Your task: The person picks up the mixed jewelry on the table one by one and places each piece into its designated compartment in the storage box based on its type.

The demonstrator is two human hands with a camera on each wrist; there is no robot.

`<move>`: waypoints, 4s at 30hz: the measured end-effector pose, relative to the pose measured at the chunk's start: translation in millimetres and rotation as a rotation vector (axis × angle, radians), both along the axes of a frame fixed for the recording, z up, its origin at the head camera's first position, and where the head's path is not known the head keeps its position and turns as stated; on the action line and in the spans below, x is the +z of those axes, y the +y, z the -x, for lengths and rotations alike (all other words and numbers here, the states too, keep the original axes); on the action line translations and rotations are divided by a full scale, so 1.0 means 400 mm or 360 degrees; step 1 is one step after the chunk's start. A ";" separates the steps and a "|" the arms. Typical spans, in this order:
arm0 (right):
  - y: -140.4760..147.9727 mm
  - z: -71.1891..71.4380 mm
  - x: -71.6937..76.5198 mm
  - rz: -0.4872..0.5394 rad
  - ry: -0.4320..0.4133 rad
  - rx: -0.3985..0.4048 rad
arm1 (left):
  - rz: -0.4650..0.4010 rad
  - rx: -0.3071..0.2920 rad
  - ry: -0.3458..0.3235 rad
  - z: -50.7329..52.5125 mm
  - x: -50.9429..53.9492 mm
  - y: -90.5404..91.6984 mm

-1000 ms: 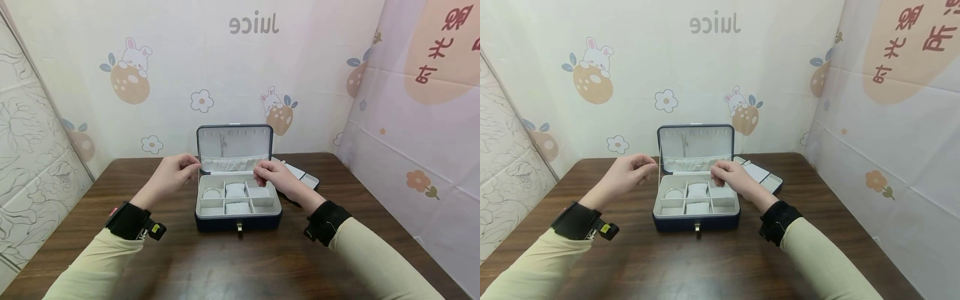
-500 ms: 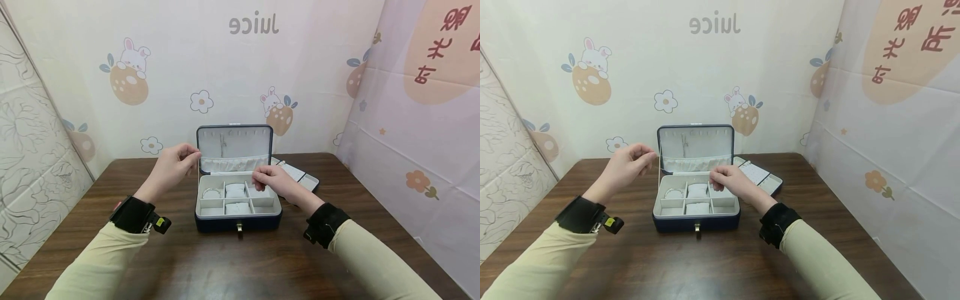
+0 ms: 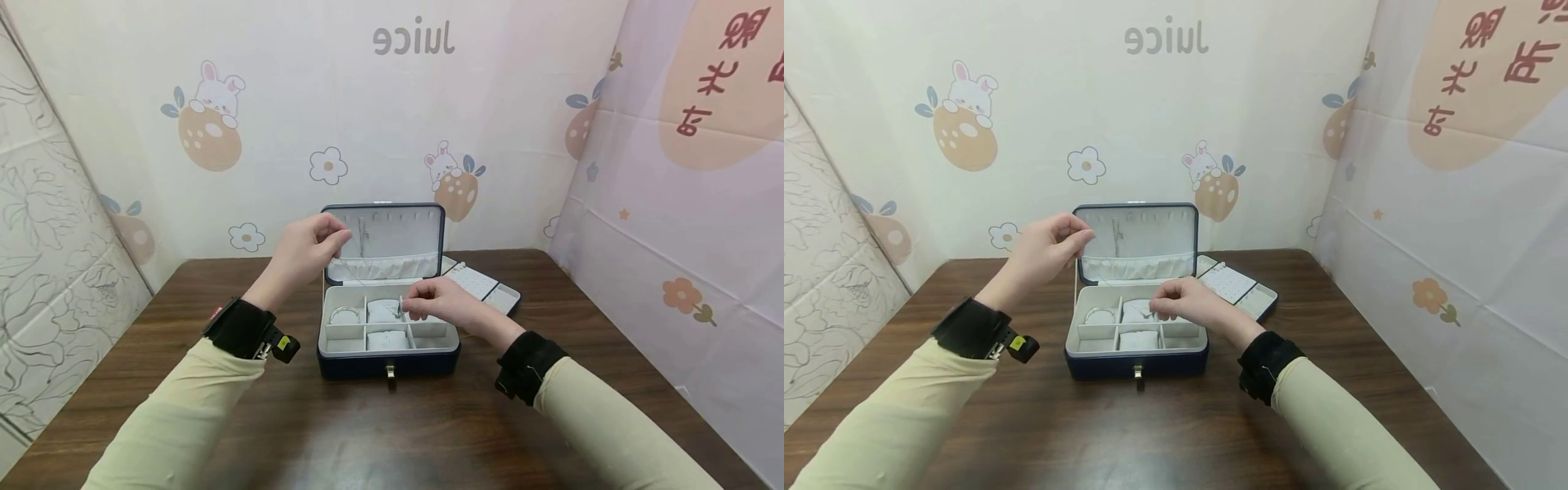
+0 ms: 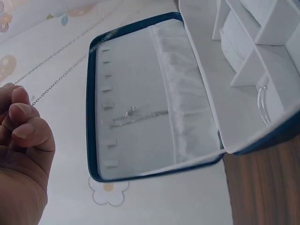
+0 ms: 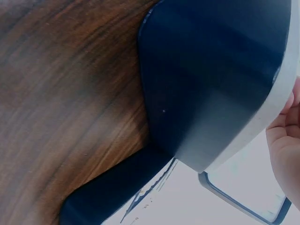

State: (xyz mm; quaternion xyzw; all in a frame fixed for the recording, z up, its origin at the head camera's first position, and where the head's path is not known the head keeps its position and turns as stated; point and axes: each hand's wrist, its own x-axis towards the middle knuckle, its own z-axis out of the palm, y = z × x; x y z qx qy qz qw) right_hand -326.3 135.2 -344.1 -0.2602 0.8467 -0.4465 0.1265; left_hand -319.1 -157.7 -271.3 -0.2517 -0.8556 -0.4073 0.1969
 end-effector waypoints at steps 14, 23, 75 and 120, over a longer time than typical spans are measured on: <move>-0.072 0.026 0.077 0.0013 0.0007 0.0089 | 0.0112 -0.0111 -0.0030 0.049 0.019 0.071; -0.115 0.067 0.129 0.0350 0.0068 -0.0105 | 0.0176 -0.0165 -0.0146 0.086 0.011 0.106; -0.228 0.184 0.153 -0.0166 0.0553 -0.0326 | 0.0368 0.0148 -0.0030 0.193 -0.059 -0.006; -0.273 0.192 0.138 -0.0307 0.0319 -0.0276 | 0.0519 0.0143 -0.0307 0.201 -0.076 -0.016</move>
